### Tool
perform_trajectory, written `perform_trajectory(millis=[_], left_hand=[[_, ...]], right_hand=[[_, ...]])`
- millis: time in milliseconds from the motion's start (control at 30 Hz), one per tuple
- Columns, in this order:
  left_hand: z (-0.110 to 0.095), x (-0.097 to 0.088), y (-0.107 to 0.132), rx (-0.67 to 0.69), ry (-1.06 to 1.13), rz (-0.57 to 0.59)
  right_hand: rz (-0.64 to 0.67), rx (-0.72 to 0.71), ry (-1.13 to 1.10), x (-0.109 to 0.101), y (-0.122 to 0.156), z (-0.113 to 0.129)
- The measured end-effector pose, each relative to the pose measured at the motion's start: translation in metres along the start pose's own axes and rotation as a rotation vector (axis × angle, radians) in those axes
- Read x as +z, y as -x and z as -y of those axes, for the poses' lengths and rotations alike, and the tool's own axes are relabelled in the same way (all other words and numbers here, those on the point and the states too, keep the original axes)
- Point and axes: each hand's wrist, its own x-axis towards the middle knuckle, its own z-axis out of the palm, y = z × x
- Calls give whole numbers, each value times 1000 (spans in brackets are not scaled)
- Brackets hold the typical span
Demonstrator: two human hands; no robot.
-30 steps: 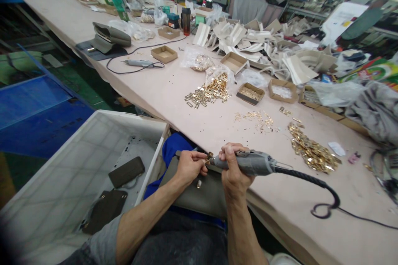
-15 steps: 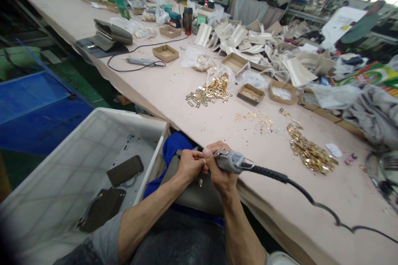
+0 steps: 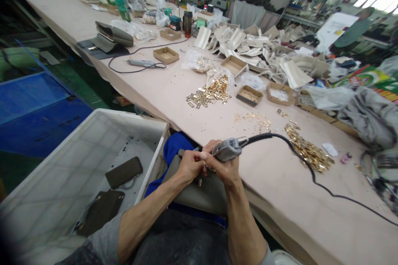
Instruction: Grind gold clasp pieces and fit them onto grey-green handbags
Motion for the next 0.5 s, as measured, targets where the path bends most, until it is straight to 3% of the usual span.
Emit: perform_trajectory(millis=[67, 167, 367, 500], left_hand=[[5, -4, 2, -24, 39, 25], [9, -9, 7, 10, -24, 80], [1, -17, 12, 473, -683, 18], [-2, -1, 27, 603, -767, 9]], right_hand=[[-17, -42, -156, -8, 1, 17], [-175, -133, -311, -27, 5, 49], [-562, -255, -206, -81, 39, 97], [-772, -339, -102, -125, 97, 127]])
